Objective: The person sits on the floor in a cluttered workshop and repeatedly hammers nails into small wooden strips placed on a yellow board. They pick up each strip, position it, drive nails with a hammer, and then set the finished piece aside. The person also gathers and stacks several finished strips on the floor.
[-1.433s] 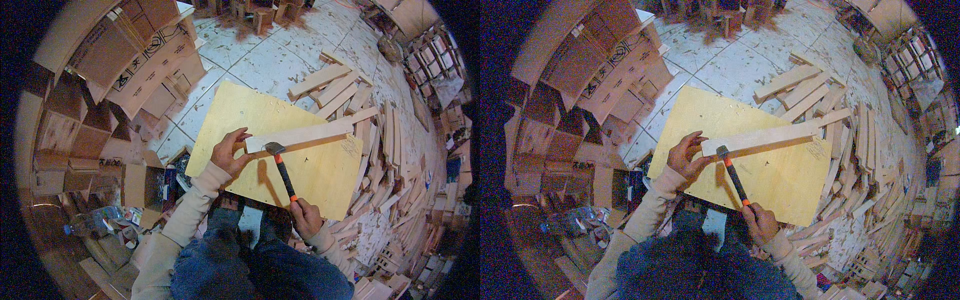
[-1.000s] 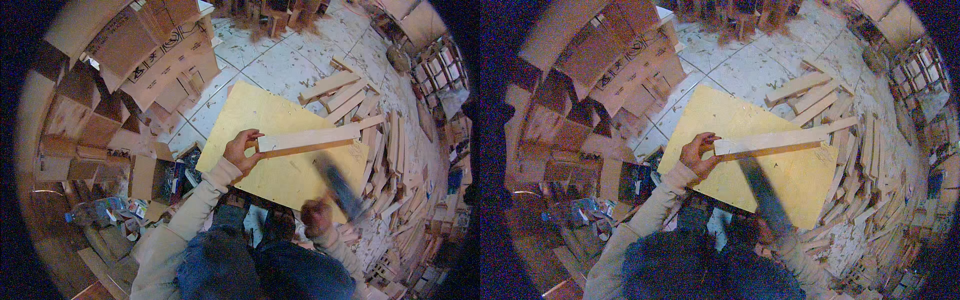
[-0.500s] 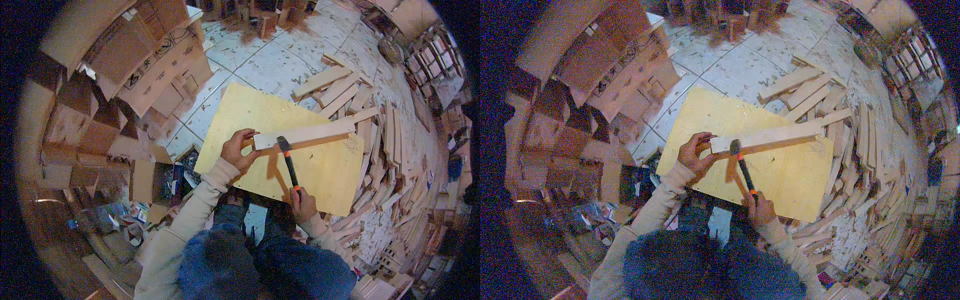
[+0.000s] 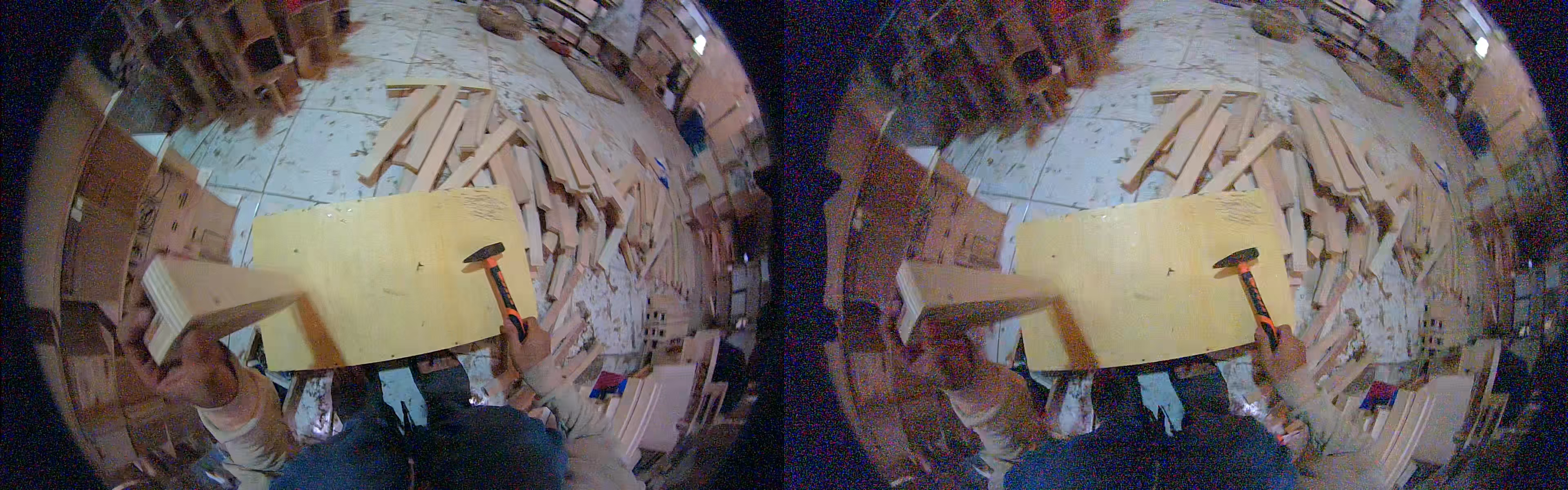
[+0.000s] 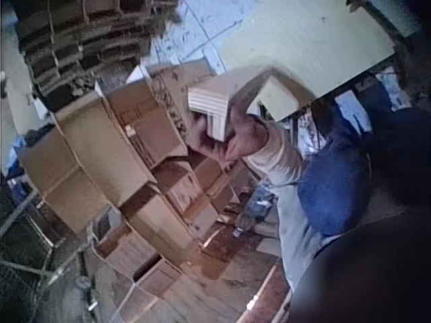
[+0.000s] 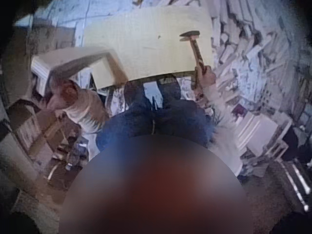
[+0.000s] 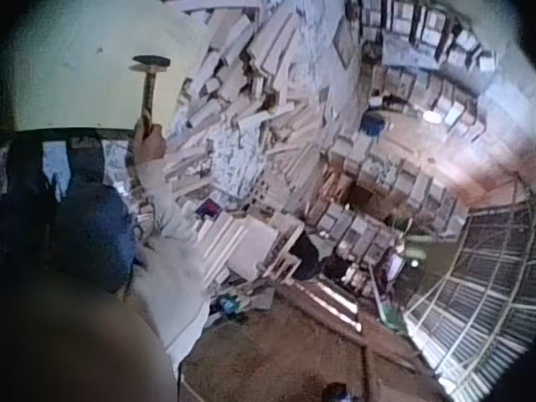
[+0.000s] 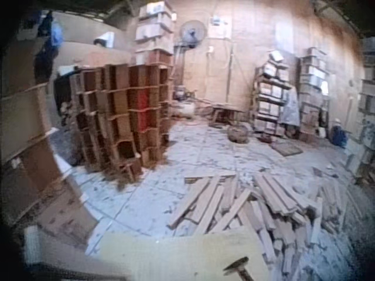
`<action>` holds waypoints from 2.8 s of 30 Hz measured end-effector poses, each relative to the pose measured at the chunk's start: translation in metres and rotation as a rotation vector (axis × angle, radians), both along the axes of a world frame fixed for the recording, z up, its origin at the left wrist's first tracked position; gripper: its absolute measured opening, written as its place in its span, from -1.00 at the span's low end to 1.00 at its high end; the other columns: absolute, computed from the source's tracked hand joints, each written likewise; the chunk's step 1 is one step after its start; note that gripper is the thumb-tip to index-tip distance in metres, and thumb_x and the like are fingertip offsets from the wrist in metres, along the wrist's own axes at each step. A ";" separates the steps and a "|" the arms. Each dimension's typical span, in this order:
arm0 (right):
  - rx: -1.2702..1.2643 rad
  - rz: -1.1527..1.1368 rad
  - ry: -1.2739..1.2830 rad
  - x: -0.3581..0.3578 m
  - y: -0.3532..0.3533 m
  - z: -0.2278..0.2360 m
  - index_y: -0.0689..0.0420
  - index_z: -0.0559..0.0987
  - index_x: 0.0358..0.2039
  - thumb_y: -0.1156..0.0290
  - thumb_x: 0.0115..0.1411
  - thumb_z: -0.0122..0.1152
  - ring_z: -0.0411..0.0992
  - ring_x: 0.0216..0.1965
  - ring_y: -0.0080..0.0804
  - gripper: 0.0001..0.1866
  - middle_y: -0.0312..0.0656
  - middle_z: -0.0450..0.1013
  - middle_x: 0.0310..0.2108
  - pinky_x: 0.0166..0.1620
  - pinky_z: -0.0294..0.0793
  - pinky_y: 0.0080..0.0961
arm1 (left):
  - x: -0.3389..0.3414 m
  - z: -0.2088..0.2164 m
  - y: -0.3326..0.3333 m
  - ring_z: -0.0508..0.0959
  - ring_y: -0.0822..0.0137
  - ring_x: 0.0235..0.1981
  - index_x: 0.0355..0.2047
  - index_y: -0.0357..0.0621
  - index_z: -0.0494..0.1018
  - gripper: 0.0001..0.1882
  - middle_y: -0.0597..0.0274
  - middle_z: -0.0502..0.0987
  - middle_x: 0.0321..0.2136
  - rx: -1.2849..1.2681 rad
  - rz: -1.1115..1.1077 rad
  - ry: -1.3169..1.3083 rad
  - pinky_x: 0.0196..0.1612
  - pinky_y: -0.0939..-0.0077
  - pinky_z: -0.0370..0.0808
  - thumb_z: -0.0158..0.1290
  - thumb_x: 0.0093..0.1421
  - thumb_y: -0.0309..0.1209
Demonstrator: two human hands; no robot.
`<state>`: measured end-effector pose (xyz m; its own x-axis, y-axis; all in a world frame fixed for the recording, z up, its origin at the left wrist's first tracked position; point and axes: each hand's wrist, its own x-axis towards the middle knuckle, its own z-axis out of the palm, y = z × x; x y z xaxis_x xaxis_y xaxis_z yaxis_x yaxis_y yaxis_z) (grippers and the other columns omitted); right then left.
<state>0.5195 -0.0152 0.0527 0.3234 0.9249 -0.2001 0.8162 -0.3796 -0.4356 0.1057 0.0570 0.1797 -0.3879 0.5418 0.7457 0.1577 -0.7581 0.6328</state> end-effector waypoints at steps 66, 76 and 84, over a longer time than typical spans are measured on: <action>0.483 0.553 0.343 -0.081 0.136 -0.008 0.17 0.48 -0.01 0.45 0.15 0.16 0.38 -0.11 -0.24 -0.64 -0.06 0.36 -0.10 -0.13 0.45 -0.44 | -0.039 -0.160 -0.064 0.52 0.35 -0.17 -0.06 -0.31 0.46 -0.67 0.11 0.54 -0.19 -1.031 0.363 -0.284 -0.06 0.50 0.46 0.13 0.15 -0.53; 0.693 0.480 0.138 -0.090 0.109 -0.026 0.15 0.53 -0.06 0.64 0.02 0.20 0.49 -0.20 -0.14 -0.60 0.01 0.47 -0.21 -0.16 0.50 -0.40 | -0.036 -0.171 -0.080 0.50 0.26 -0.08 -0.08 -0.30 0.47 -0.66 0.05 0.48 -0.08 -0.872 0.541 0.315 -0.04 0.42 0.50 0.16 0.09 -0.59; 0.813 0.447 0.206 -0.093 0.118 -0.040 0.18 0.56 -0.13 0.65 -0.02 0.23 0.49 -0.30 -0.16 -0.63 -0.02 0.48 -0.29 -0.26 0.52 -0.41 | -0.040 -0.190 -0.084 0.55 0.24 -0.16 -0.12 -0.32 0.48 -0.67 0.02 0.51 -0.13 -0.634 0.619 0.565 -0.09 0.45 0.54 0.17 0.05 -0.62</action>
